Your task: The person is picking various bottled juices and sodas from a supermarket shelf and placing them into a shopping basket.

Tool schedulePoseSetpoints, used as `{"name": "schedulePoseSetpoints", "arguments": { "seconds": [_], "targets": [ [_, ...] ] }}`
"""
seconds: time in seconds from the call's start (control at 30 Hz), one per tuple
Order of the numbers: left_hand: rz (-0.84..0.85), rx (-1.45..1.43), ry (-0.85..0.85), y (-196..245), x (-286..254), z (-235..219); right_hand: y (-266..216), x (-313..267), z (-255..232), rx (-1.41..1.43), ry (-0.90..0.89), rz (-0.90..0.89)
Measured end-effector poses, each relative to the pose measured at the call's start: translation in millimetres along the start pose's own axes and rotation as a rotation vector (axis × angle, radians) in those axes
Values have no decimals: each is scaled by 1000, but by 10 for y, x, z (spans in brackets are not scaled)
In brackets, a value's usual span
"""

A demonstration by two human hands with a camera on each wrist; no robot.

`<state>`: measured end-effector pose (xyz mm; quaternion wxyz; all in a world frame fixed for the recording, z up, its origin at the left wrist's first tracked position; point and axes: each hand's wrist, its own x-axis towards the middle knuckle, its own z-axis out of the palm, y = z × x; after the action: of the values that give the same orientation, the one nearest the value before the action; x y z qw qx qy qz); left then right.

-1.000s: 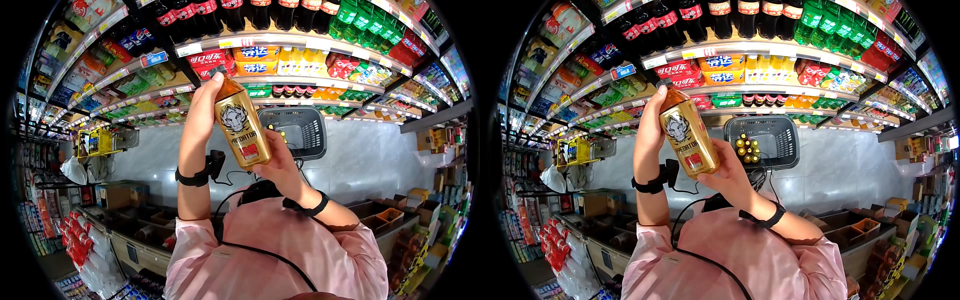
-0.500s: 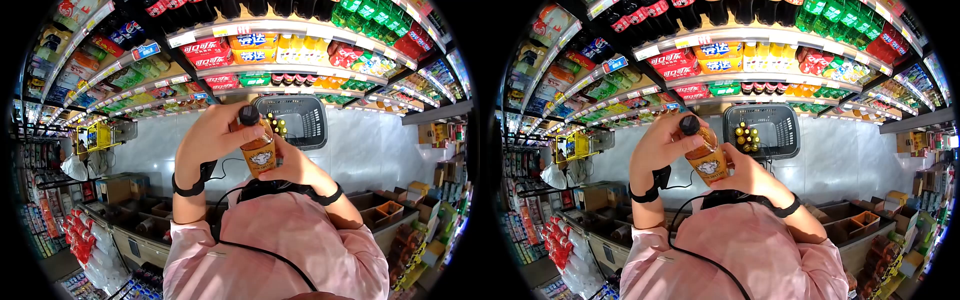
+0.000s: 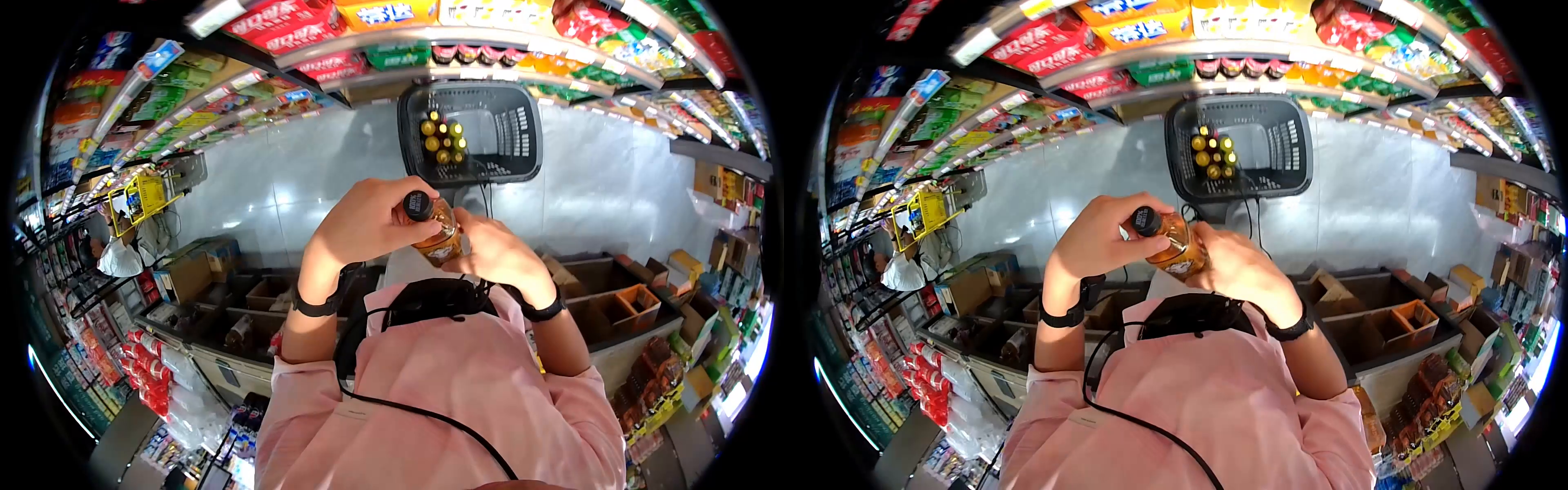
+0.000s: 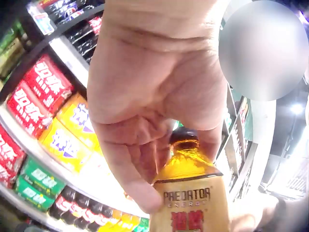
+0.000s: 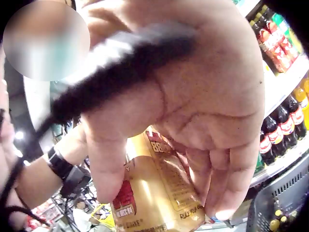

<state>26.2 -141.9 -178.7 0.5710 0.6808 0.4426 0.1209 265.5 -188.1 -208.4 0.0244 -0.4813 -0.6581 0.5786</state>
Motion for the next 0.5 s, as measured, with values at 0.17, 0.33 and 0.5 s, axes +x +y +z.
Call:
{"name": "schedulePoseSetpoints", "arguments": {
  "seconds": [0.17,0.33,0.5],
  "targets": [
    [-53,15,84,-514,574,450,804,401,-124,102,108,-36],
    [-48,55,153,-1013,1299,916,1878,949,-138,-50,320,24],
    [32,64,305,-1801,2253,1241,2901,1683,-42,219,552,62]
  ]
}}
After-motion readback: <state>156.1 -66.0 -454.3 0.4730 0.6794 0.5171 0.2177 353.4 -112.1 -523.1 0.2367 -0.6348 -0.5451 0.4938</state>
